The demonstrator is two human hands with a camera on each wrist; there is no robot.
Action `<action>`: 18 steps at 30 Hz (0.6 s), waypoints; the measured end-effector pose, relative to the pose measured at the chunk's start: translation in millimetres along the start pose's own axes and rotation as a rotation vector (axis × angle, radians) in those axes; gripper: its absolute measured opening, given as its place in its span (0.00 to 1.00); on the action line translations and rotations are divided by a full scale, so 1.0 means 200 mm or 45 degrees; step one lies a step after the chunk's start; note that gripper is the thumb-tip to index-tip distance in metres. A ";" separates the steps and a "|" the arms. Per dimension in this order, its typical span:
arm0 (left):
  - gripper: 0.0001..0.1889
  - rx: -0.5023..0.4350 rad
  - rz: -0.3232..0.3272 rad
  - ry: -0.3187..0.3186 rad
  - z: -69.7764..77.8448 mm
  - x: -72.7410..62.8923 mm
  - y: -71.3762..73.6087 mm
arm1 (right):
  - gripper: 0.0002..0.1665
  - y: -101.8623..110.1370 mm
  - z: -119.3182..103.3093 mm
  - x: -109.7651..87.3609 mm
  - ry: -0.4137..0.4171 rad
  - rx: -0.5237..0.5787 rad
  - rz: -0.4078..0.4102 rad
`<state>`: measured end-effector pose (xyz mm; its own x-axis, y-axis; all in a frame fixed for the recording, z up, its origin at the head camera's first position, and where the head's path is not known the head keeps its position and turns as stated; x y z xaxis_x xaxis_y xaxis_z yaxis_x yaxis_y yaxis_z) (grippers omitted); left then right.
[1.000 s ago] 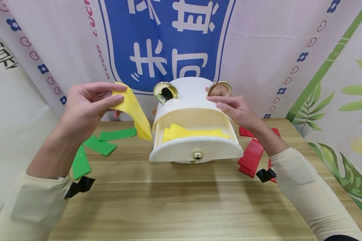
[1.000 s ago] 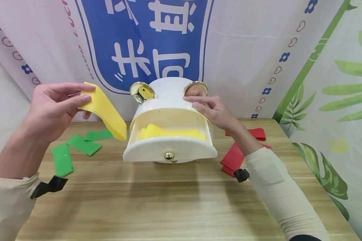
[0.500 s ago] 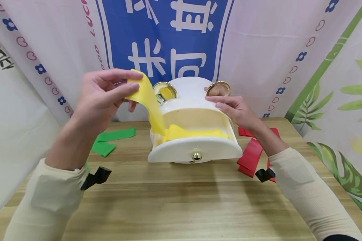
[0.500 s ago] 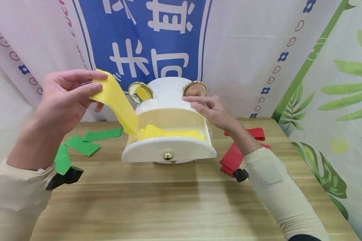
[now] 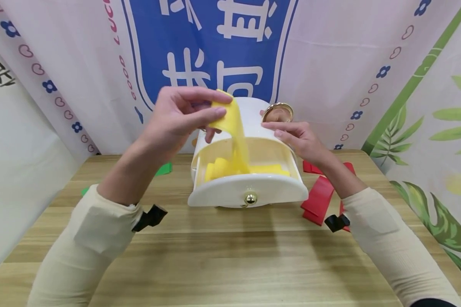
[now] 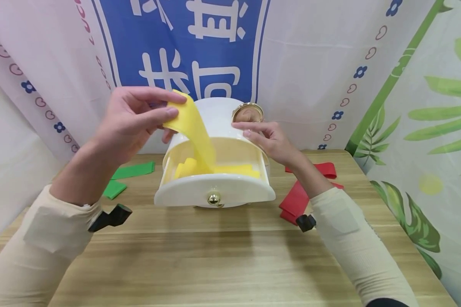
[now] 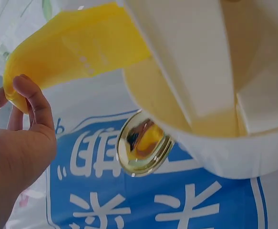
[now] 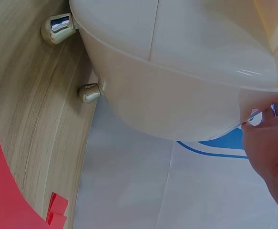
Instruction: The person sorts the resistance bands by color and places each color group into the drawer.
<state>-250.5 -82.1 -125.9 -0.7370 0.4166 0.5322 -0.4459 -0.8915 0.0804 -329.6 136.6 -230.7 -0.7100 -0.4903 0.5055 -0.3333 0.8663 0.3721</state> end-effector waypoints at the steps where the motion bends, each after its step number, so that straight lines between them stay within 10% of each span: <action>1: 0.10 0.015 -0.013 0.018 -0.01 0.01 -0.02 | 0.20 0.00 0.00 0.00 -0.005 0.000 0.001; 18: 0.14 0.134 -0.238 0.121 -0.07 0.11 -0.31 | 0.16 0.00 0.00 -0.02 0.100 0.106 -0.020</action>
<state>-246.3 -16.0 -130.9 -0.6934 0.5864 0.4187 -0.5272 -0.8090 0.2599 -326.3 139.6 -232.6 -0.6545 -0.5072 0.5608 -0.3967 0.8617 0.3163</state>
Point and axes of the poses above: each hand's wrist, its own x-axis towards the middle knuckle, its own y-axis out of the back of the hand, z = x × y, the point moved 9 cm from there along x, towards the middle knuckle
